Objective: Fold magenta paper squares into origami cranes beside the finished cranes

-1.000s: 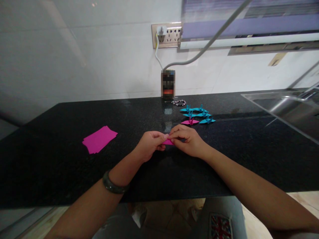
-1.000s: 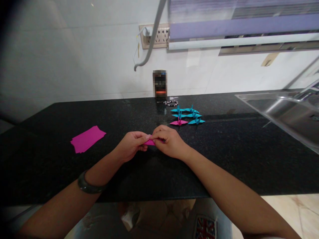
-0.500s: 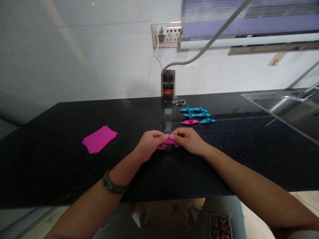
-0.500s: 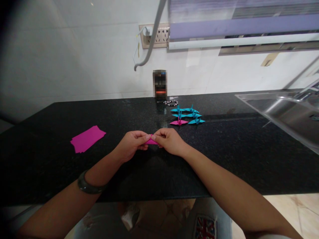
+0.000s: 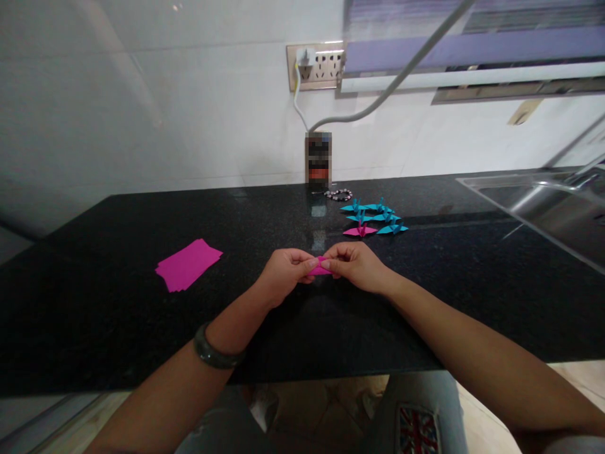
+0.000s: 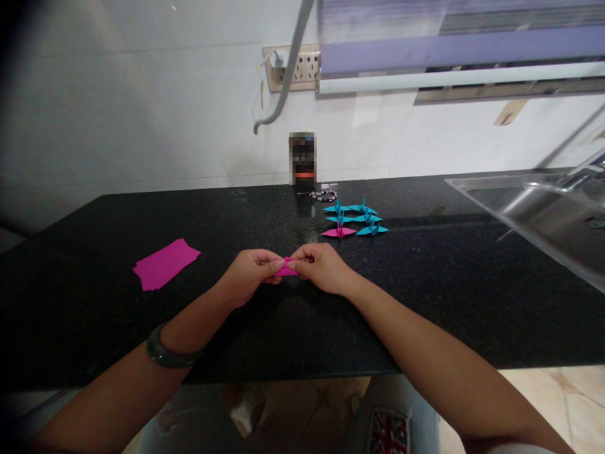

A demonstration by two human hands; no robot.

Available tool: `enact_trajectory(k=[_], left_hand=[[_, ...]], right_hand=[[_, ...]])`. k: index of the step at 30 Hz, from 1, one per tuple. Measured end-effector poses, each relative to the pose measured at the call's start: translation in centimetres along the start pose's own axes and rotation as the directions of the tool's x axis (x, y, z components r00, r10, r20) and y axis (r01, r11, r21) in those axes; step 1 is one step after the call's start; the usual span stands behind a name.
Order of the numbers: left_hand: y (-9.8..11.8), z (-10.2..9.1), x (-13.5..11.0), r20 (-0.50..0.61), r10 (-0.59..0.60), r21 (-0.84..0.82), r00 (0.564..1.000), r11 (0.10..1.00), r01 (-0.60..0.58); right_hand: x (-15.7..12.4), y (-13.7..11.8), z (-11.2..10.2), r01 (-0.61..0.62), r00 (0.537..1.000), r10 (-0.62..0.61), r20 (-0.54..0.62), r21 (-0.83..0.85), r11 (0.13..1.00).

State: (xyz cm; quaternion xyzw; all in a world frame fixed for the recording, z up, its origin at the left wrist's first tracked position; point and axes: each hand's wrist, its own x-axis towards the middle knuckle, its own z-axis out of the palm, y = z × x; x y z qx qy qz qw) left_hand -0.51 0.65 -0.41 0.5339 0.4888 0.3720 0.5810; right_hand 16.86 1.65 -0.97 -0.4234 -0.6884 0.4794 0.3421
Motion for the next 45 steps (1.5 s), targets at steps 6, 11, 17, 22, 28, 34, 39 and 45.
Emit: enact_trajectory(k=[6,11,17,22,28,34,39,45], left_hand=[[0.25,0.19,-0.21,-0.003,0.035,0.073,0.999,0.997,-0.034],[0.61,0.43,-0.39,0.007,0.052,0.062,0.999,0.997,-0.052],[0.5,0.36,-0.19,-0.026,0.08,0.055,0.996,0.995,-0.078],[0.16,0.16,-0.05,-0.041,0.142,0.114,0.989,0.984,-0.136],[0.51,0.47,-0.3,-0.041,0.181,0.122,0.983,0.977,-0.175],[0.19,0.33,-0.23,-0.02,0.044,-0.134,0.999,0.99,-0.047],[0.19,0.34,-0.14,-0.009,-0.03,-0.191,1.0,0.981,0.028],[0.21,0.48,-0.09,-0.04,-0.02,-0.219,0.999,0.976,0.011]], right_hand=[[-0.03,0.06,-0.04,-0.026,0.999,0.024,0.028,0.061,0.998],[-0.09,-0.27,-0.07,-0.046,0.999,0.044,0.016,0.142,0.989],[0.06,-0.11,-0.15,-0.042,0.996,0.049,-0.072,0.102,0.994],[-0.09,0.09,0.15,0.015,0.999,-0.014,-0.038,0.033,0.999],[-0.26,-0.06,0.43,0.085,0.994,-0.088,-0.066,-0.039,0.996],[-0.3,-0.43,0.37,0.128,0.984,-0.129,-0.125,-0.008,0.992],[-0.42,-0.28,0.58,0.202,0.96,-0.221,-0.173,-0.119,0.972],[-0.52,-0.25,0.43,0.411,0.831,-0.52,-0.195,-0.415,0.812]])
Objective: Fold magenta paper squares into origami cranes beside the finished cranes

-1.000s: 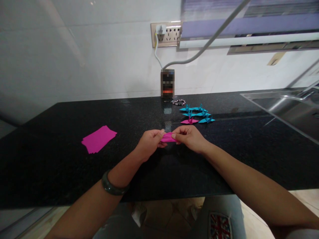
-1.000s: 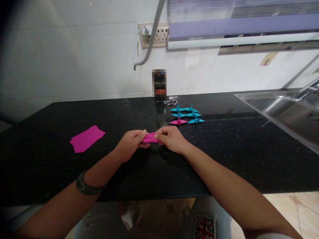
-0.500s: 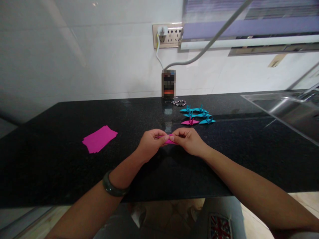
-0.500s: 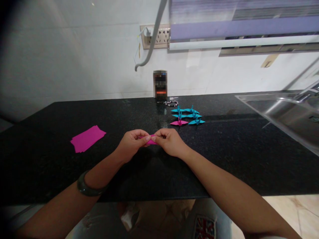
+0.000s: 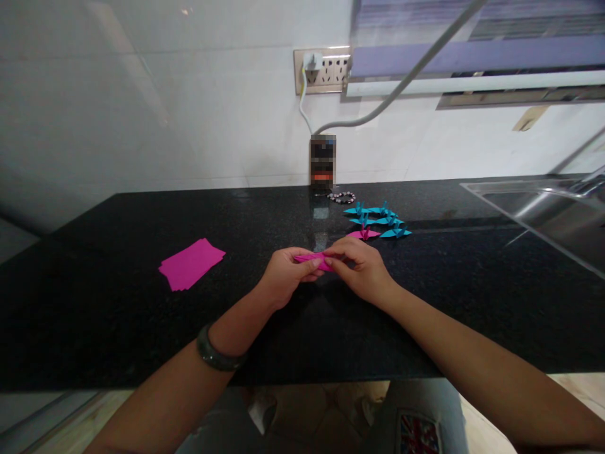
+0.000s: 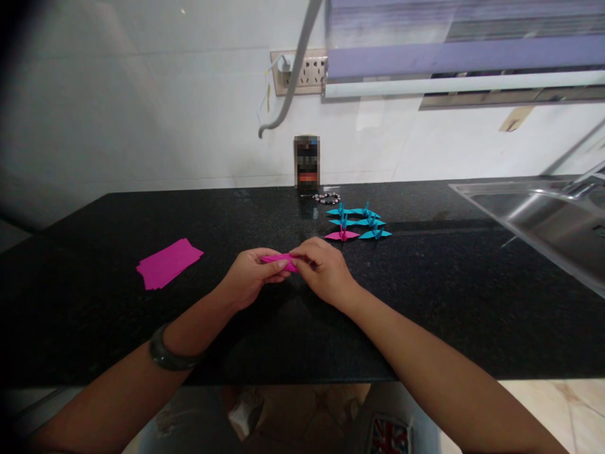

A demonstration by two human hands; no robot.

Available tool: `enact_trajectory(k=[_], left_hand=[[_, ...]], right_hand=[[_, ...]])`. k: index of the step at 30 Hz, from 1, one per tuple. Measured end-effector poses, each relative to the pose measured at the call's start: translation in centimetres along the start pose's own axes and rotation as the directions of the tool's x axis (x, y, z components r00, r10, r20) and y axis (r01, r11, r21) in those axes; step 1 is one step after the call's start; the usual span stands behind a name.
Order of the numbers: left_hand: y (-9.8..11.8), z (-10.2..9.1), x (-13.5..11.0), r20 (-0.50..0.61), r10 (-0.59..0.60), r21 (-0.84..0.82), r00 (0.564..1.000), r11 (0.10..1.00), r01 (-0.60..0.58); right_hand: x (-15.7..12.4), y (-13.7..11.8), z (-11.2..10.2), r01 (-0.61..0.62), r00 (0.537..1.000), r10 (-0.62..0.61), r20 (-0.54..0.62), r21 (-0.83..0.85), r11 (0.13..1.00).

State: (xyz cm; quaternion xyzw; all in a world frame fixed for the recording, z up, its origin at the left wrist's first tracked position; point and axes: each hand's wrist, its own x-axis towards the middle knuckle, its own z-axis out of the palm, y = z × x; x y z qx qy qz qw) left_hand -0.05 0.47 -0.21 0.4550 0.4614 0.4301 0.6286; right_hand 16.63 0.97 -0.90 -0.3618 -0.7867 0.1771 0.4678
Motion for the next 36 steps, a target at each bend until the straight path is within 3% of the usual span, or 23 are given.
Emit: enact_trajectory(k=[3,12,18,24,36], left_hand=[[-0.08,-0.04,0.05,-0.009,0.011,0.007,1.0,1.0,-0.011],[0.07,-0.34,-0.04,0.045,0.015,0.068,0.999,0.998,-0.018],[-0.12,-0.45,0.07,0.109,-0.024,0.005,0.994,1.0,0.024],[-0.38,-0.62,0.22,0.062,0.028,0.031,0.998,0.999,-0.03],[-0.05,-0.38,-0.01,0.082,0.144,0.25,0.986,0.955,-0.16]], right_hand=[[0.11,0.11,-0.07,0.081,0.997,-0.081,0.006,-0.041,0.996],[-0.02,0.28,0.23,-0.003,1.0,0.002,0.017,0.015,1.0],[0.05,-0.06,0.03,0.031,0.999,-0.032,0.029,0.026,0.999],[0.13,-0.33,-0.21,0.01,0.998,-0.013,0.07,0.03,0.999],[0.22,-0.14,-0.37,-0.062,0.986,0.054,0.159,0.049,0.997]])
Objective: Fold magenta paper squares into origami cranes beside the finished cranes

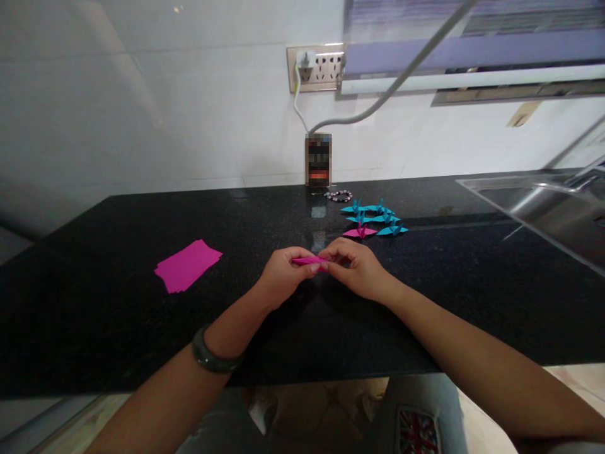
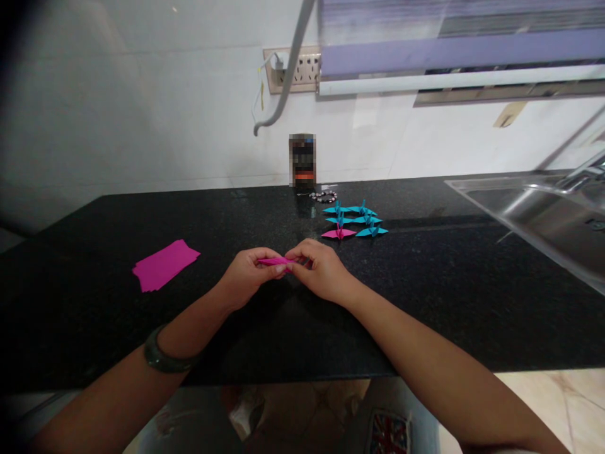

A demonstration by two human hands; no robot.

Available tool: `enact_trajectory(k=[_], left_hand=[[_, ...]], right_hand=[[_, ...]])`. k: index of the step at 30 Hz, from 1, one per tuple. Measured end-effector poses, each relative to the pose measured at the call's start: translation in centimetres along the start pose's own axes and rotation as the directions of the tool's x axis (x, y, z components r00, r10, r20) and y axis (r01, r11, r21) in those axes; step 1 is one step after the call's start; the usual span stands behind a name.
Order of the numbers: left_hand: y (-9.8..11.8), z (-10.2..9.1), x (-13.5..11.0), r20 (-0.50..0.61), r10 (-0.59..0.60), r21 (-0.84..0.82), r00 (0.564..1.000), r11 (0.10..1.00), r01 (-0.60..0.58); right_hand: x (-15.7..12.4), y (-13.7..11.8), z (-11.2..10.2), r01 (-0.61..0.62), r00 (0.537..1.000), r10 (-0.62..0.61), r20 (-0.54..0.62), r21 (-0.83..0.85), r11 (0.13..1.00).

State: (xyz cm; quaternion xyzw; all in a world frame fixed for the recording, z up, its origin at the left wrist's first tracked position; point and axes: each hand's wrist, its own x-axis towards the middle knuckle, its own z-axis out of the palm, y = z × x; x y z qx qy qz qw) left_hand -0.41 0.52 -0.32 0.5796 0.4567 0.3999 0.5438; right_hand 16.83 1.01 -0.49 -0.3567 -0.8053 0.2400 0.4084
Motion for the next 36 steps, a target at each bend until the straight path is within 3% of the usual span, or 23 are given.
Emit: enact_trajectory(k=[13,24,36], left_hand=[[-0.2,-0.03,0.05,-0.006,0.042,0.007,0.999,0.999,-0.042],[0.08,0.19,0.03,-0.039,0.065,-0.083,0.997,0.994,-0.068],[-0.11,0.0,0.05,-0.092,0.196,0.043,0.976,0.98,-0.192]], right_hand=[[0.01,-0.38,-0.25,-0.016,0.997,0.016,0.075,0.0,1.0],[-0.05,-0.35,0.06,-0.05,0.998,0.049,0.045,0.032,0.998],[-0.11,-0.24,0.39,-0.061,0.997,0.064,-0.031,0.071,0.996]])
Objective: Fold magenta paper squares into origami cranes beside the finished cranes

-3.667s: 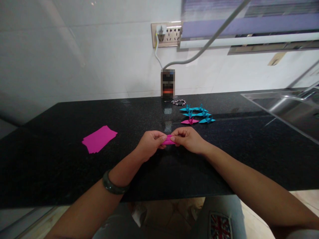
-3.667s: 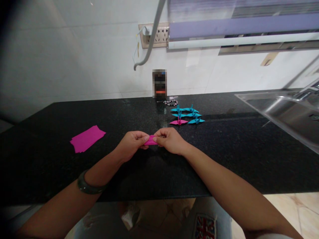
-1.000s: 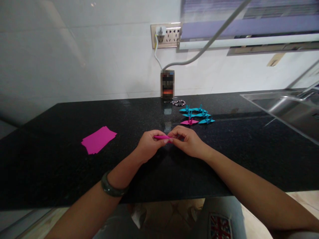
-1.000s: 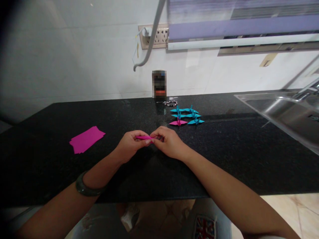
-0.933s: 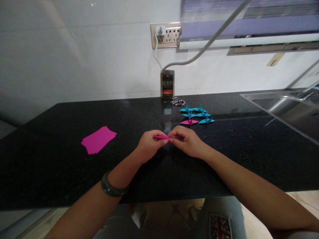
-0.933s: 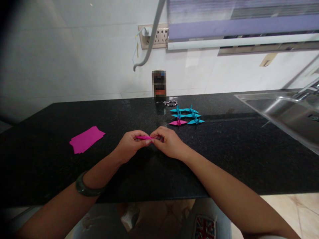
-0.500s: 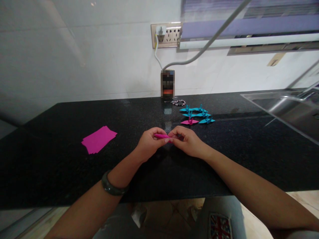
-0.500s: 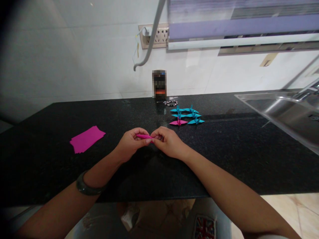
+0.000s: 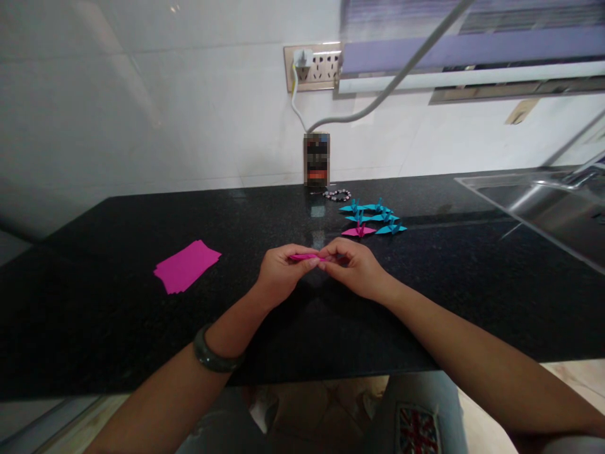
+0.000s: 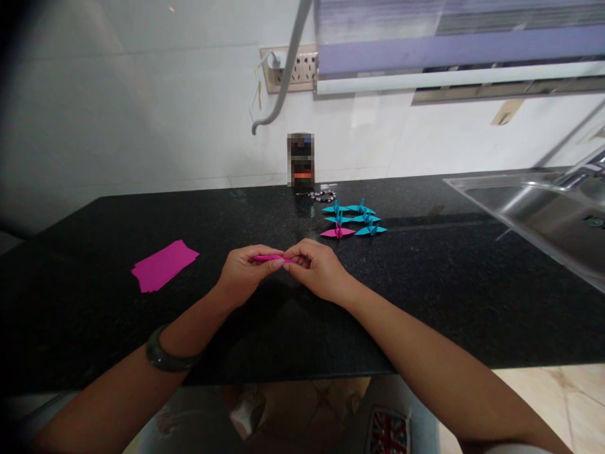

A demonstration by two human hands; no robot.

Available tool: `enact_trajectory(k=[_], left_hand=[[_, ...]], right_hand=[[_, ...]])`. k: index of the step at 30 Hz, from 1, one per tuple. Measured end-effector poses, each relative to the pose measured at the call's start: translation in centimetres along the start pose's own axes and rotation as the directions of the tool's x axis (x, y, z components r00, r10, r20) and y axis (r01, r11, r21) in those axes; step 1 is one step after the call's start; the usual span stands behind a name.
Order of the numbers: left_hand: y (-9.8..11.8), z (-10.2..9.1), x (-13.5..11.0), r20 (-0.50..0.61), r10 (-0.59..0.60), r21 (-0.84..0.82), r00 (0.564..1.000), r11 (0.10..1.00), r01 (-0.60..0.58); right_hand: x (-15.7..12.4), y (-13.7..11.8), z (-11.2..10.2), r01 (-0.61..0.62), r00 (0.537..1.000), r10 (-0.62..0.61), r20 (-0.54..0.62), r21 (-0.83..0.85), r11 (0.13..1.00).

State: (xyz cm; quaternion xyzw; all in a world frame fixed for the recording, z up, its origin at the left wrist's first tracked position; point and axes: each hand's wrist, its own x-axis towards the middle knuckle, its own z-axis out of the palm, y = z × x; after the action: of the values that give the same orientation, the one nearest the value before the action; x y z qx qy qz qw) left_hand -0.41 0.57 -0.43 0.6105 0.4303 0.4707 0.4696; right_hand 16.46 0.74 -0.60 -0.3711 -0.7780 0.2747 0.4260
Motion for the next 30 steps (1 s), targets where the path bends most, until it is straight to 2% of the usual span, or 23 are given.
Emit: enact_trajectory(k=[5,11,19,25,30], left_hand=[[0.21,-0.15,-0.01,-0.007,0.101,0.101,0.995,0.99,-0.1],[0.58,-0.15,-0.06,-0.018,0.124,0.163,0.992,0.979,-0.12],[0.24,-0.23,-0.07,-0.031,0.218,0.265,0.975,0.943,-0.203],[-0.36,-0.33,0.14,-0.06,0.212,0.279,0.975,0.942,-0.188],[-0.16,-0.15,0.06,-0.064,0.124,0.193,0.99,0.975,-0.109]], right_hand=[[0.03,0.11,-0.14,0.026,0.999,-0.028,-0.025,-0.047,0.999],[0.08,0.16,-0.39,0.112,0.994,-0.11,0.027,-0.118,0.987],[0.15,-0.04,-0.19,0.162,0.987,-0.16,0.02,-0.148,0.976],[0.07,0.15,-0.1,0.157,0.987,-0.158,0.007,-0.124,0.98],[-0.03,0.0,-0.05,0.126,0.992,-0.129,-0.016,-0.104,0.987]])
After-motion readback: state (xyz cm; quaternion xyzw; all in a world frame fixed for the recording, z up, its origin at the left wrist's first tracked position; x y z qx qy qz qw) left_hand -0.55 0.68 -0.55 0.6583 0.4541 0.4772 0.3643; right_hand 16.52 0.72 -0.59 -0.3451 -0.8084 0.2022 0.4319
